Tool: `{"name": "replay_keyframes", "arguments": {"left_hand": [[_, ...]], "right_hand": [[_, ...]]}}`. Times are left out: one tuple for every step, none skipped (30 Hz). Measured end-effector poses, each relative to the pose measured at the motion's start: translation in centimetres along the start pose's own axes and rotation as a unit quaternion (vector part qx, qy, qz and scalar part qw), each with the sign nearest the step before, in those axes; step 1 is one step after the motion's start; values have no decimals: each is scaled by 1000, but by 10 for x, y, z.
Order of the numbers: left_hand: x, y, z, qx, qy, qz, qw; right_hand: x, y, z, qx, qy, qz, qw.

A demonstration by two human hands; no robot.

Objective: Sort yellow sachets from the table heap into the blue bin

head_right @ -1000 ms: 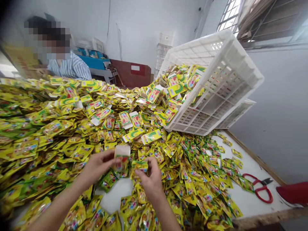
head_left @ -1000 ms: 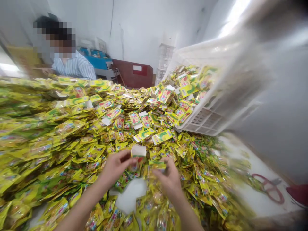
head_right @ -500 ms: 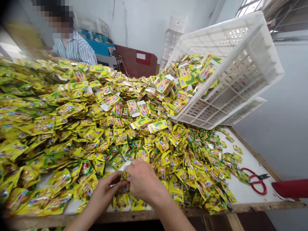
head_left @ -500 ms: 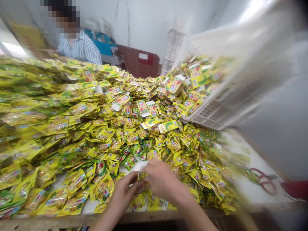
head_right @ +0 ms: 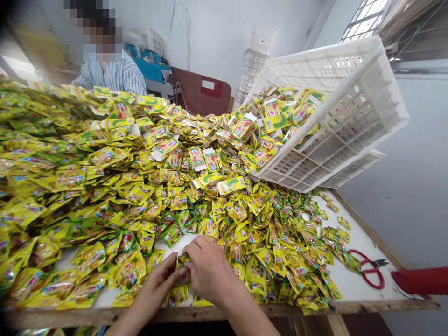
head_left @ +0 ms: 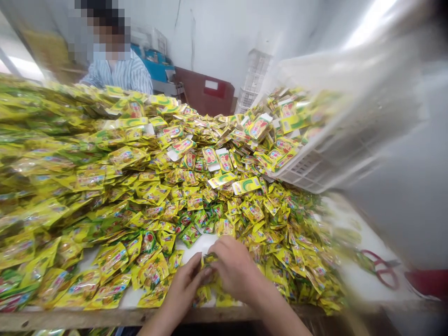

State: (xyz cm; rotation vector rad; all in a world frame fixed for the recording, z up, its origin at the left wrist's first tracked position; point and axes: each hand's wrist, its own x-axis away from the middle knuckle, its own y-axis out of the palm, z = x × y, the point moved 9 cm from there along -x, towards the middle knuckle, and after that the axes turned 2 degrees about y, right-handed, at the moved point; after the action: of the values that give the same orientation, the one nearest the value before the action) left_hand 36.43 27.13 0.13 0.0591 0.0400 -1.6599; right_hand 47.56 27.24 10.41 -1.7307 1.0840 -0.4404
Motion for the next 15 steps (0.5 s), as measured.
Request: {"name": "replay_keyframes", "arguments": {"left_hand": [[1,3,-4,7,-9,-11,1000],[2,6,-8,15,-17,-25,999],[3,8,-11,24,-23,-36,999],[3,10,-13,33,-24,-41,998],[4,11,-14,42,-21,-45,998],[5,12,-14,49,-14,-48,998],[5,13,-13,54,-8,-51,997],[6,13,-12,60,-3,-53,997],[6,14,-11,66,0,-54,996],[6,15,-11,71,1,-56,996],[6,15,-10,76,0,-58,995],[7,15,-10,78,0,-59,995],[7,16,-9,77,1,-62,995],[8,16,-9,72,1,-64,995],[9,15,-9,64,0,-66,996]], "right_hand": [[1,-1,-1,5,3,-7,1000],[2,-2,-2,12,4,-15,1000],[3,-2,-4,23,5,-22,999],[4,-3,-6,35,4,-29,999],[4,-3,-8,44,1,-36,998],[4,-3,-9,47,-1,-43,998],[4,-3,-10,42,0,-47,998],[3,-4,-9,27,2,-46,999],[3,-5,-8,5,5,-42,999],[3,-7,-7,-21,7,-35,999],[3,-8,-6,-47,9,-23,999],[3,-10,-4,-70,11,-8,997],[5,-11,-2,-90,15,9,996],[7,-11,0,-103,20,23,994],[9,-11,2,-109,26,36,993]]}}
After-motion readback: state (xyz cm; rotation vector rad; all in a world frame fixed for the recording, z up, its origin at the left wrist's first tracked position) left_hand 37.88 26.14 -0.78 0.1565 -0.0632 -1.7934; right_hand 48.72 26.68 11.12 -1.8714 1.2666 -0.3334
